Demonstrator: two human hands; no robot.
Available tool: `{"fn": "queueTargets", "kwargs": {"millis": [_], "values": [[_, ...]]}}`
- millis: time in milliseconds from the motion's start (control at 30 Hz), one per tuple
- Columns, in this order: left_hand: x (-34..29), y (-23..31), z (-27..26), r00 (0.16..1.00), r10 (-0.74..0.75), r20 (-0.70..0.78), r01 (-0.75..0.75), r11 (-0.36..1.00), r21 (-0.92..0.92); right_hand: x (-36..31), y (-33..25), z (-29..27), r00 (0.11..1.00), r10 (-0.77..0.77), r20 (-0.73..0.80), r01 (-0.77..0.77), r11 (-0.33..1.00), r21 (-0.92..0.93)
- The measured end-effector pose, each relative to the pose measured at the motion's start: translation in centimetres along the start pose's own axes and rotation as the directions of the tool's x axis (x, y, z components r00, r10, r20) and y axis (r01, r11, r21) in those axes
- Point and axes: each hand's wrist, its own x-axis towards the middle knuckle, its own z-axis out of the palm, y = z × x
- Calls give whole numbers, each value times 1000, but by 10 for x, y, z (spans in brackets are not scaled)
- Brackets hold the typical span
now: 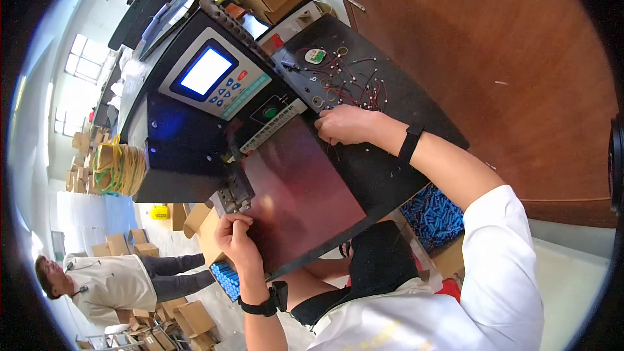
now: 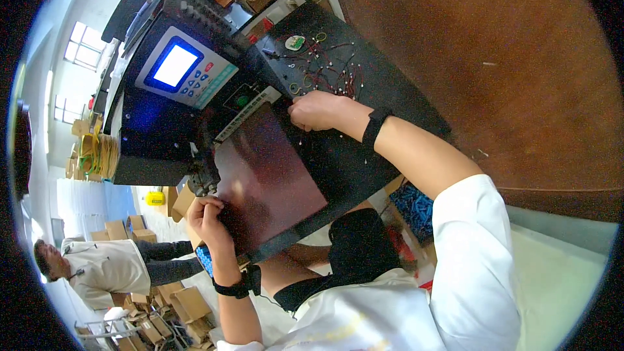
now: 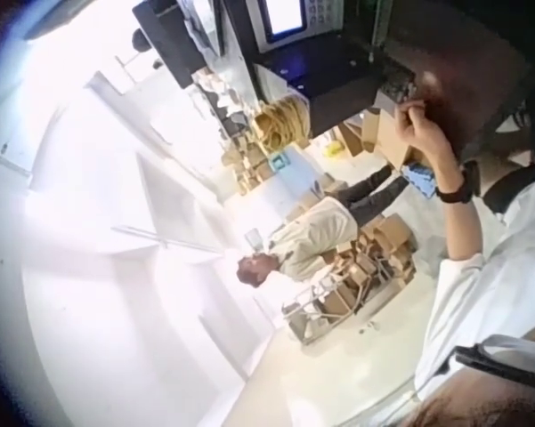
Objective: The person picks up a battery from a box, places it into a spot welder, and positions a wire against the terminal. They activate the welder to join the wire to the battery and then set the assembly aside.
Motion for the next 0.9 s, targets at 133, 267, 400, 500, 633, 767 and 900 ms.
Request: {"fn": "queueTargets", "kwargs": {"millis": [133, 267, 400, 500, 633, 767, 900], "values": [[0, 1, 2, 1000, 11, -2, -11, 1000, -1, 6, 3, -6, 996, 10, 88, -12, 1000, 20], [-1, 2, 1, 1000, 15, -5, -15, 1000, 17, 9, 3, -14, 977, 32, 210, -32, 999, -3], [-2, 4, 0, 1000, 13, 2, -13, 999, 45, 11, 5, -13, 969, 15, 247, -27, 999, 44], [0, 2, 0, 1000, 11, 5, -11, 999, 45, 11, 7, -9, 971, 15, 239, -24, 999, 32], [0, 0, 3, 999, 37, 6, -37, 999, -1, 11, -5, -19, 958, 45, 284, -38, 999, -29], [0, 0, 3, 999, -35, 36, 36, 999, -29, -10, -15, -64, 960, 131, 249, -87, 980, -179], [-2, -3, -6, 998, -7, 66, 15, 993, -120, -50, -35, -122, 962, 272, 29, -272, 962, -4]]}}
